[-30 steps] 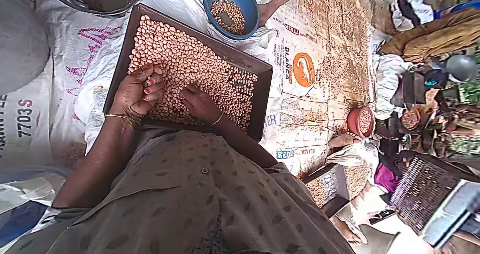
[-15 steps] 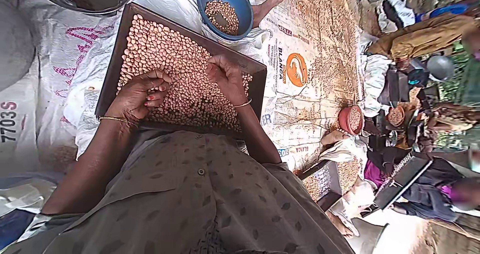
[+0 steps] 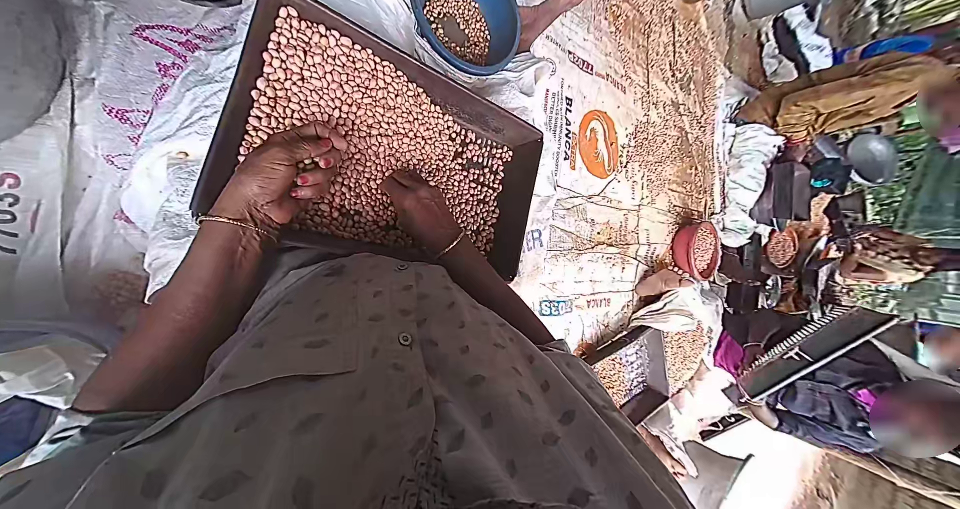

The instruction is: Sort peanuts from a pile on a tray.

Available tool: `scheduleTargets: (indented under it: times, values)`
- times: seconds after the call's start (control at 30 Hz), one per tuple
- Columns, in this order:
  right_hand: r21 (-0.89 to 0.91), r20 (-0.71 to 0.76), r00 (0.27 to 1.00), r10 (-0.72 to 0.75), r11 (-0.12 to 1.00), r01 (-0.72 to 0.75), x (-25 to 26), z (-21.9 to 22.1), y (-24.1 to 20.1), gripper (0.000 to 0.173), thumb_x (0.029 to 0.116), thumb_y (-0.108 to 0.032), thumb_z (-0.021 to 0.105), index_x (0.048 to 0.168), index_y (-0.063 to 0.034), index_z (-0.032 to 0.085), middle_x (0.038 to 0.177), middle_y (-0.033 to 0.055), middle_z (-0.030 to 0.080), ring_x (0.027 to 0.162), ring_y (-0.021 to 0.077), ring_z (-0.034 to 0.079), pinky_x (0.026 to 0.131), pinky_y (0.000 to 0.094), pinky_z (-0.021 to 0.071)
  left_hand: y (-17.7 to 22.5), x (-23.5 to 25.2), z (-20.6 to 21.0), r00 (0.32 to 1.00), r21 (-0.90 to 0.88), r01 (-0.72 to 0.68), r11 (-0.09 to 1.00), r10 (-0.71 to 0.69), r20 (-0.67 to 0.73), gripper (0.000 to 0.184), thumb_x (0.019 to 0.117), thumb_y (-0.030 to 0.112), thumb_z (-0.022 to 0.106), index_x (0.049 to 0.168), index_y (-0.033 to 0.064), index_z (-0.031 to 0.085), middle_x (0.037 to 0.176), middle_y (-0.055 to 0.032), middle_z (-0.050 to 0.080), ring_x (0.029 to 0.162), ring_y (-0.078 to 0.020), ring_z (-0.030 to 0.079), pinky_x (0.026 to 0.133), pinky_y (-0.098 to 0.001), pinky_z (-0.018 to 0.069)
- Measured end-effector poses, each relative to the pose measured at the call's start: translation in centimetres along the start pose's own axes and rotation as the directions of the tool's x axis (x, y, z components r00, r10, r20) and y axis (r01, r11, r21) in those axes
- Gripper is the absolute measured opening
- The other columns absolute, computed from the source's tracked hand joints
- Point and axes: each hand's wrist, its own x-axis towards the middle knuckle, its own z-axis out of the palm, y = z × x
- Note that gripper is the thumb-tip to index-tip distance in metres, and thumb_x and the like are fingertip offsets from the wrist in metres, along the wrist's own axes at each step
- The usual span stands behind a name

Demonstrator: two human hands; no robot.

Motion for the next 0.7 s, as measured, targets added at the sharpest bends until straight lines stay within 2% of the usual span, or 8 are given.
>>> scheduleTargets:
  times: [0.13,0.2,0.3,0.4,0.47,0.53,0.6,0.7]
  values:
    - [0.113,-0.062,0.997,0.048,0.993,-0.041,0.0,0.0,0.7,0.02,0.0936,0.005,0.059,0.109,0.0037,0.072,0.106,0.0207,0.073,0.102,0.036,0.072,0.086,0.0461,0.06,-0.1,0.1,-0.3,1.0,-0.01,0.012,1.0,-0.012,0.001,0.028,0.1083,0.013,0.036,0.1,0.0163,0.062,0.068,0.0088,0.05,0.043,0.0042,0.035,0.037,-0.0089,0.028]
    - [0.295,-0.175,0.975,0.138,0.952,-0.082,0.2,-0.2,1.6,0.02,0.0927,0.004,0.06,0.11,0.0073,0.07,0.1,0.0209,0.073,0.09,0.0305,0.074,0.082,0.043,0.0611,-0.1,0.2,-0.2,0.999,0.025,0.039,0.999,-0.039,0.001,0.033,0.1114,0.021,0.032,0.104,0.0157,0.063,0.07,0.0093,0.054,0.041,0.0045,0.034,0.036,-0.0091,0.0273]
    - [0.717,-0.227,0.93,0.29,0.696,-0.042,0.9,-2.2,0.8,0.024,0.0926,0.006,0.06,0.116,0.0105,0.064,0.102,0.0171,0.071,0.083,0.0173,0.071,0.074,0.0318,0.0617,-0.2,0.1,0.3,0.992,0.215,0.117,0.97,-0.122,0.01,0.046,0.1132,0.037,0.024,0.108,0.0162,0.065,0.071,0.0081,0.056,0.041,0.0029,0.032,0.036,-0.0117,0.0246]
    - [0.875,-0.182,0.944,0.276,0.483,0.027,1.7,-3.8,-1.8,0.034,0.0942,0.008,0.06,0.128,0.0122,0.058,0.113,0.0191,0.068,0.087,0.0185,0.071,0.078,0.034,0.0635,-0.2,0.0,1.1,0.98,0.295,0.182,0.938,-0.199,0.028,0.05,0.1126,0.043,0.024,0.102,0.0158,0.064,0.069,0.0077,0.058,0.041,0.0033,0.033,0.035,-0.0115,0.0252]
    - [0.839,-0.21,0.929,0.304,0.543,0.012,2.3,-2.8,-1.7,0.019,0.0964,0.005,0.059,0.114,0.0115,0.062,0.097,0.0163,0.07,0.073,0.0149,0.069,0.066,0.0299,0.0622,-0.3,0.2,1.0,0.982,0.231,0.181,0.956,-0.19,0.019,0.049,0.1129,0.039,0.025,0.098,0.0142,0.065,0.067,0.0064,0.056,0.04,0.0029,0.032,0.035,-0.0115,0.0245]
    - [0.685,-0.164,0.951,0.261,0.724,-0.081,2.5,-1.2,-0.9,0.012,0.0963,0.002,0.058,0.104,0.0082,0.066,0.087,0.0144,0.069,0.068,0.0154,0.066,0.064,0.0301,0.0584,-0.3,0.5,0.3,0.99,0.1,0.142,0.985,-0.142,-0.01,0.041,0.1129,0.032,0.028,0.096,0.0158,0.062,0.065,0.0083,0.05,0.04,0.0035,0.03,0.035,-0.0104,0.0242]
    - [0.389,-0.012,0.989,0.149,0.911,-0.133,2.4,-0.2,-0.9,0.016,0.0958,-0.003,0.062,0.106,0.0034,0.072,0.101,0.0186,0.072,0.089,0.0287,0.072,0.078,0.0436,0.0592,-0.1,0.3,-0.2,0.995,-0.028,0.092,0.995,-0.093,-0.025,0.036,0.1121,0.026,0.029,0.093,0.018,0.059,0.064,0.0106,0.048,0.041,0.0046,0.031,0.037,-0.0094,0.0253]
    - [0.102,0.129,0.988,0.086,0.99,-0.099,2.7,0.1,-2.3,0.016,0.0967,-0.006,0.063,0.109,0.0022,0.07,0.111,0.0219,0.067,0.096,0.0359,0.071,0.076,0.0478,0.0596,0.0,0.3,-0.3,0.997,-0.089,0.061,0.994,-0.065,-0.034,0.035,0.1119,0.026,0.031,0.093,0.0187,0.059,0.064,0.0109,0.048,0.042,0.0047,0.034,0.037,-0.0089,0.027]
